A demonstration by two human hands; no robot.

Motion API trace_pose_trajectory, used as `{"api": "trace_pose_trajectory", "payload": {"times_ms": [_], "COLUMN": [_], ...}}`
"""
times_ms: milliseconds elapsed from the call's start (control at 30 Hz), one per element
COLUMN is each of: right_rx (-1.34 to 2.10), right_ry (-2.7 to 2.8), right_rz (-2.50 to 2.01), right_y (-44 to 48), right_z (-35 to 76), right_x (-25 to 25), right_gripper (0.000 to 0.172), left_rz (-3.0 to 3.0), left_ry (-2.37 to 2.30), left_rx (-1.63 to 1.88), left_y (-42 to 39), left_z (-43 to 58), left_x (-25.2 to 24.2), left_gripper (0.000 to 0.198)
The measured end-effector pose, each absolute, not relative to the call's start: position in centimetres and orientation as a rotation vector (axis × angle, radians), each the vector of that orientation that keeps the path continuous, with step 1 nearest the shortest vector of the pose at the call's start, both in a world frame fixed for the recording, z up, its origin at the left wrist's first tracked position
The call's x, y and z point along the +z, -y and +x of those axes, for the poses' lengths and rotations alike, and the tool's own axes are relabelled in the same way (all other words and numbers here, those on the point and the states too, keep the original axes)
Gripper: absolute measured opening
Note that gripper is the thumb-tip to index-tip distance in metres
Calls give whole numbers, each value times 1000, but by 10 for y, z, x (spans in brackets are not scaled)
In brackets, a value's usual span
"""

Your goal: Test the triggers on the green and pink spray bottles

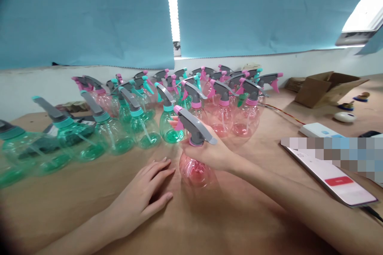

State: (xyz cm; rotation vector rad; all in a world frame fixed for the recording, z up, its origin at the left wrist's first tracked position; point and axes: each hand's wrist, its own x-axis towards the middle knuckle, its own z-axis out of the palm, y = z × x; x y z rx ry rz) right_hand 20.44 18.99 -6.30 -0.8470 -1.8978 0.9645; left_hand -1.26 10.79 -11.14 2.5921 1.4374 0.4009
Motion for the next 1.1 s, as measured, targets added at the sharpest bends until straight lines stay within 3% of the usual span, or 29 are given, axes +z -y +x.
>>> {"api": "trace_pose_trajectory", "payload": {"times_ms": [300,600,733,1100], "right_rx": [1098,1077,1076,623], "right_ry": [1844,1902,1889,1868], "right_rz": [-680,-805,-759,-860], "right_y": [-188,-196,-191,-174], "right_z": [202,206,204,210], "right_x": [-58,-70,-65,-75], "right_gripper": [53,45,49,58], "left_rz": [2603,2608,2613,2609], "left_ry": [-1444,-1432,-1420,-1424], "left_rx": [395,414,416,431], "left_y": [-107,-109,-108,-106], "left_z": [-13,-13,-13,-13], "left_x": [-112,-114,-115,-111], "left_gripper": [41,42,41,40]}}
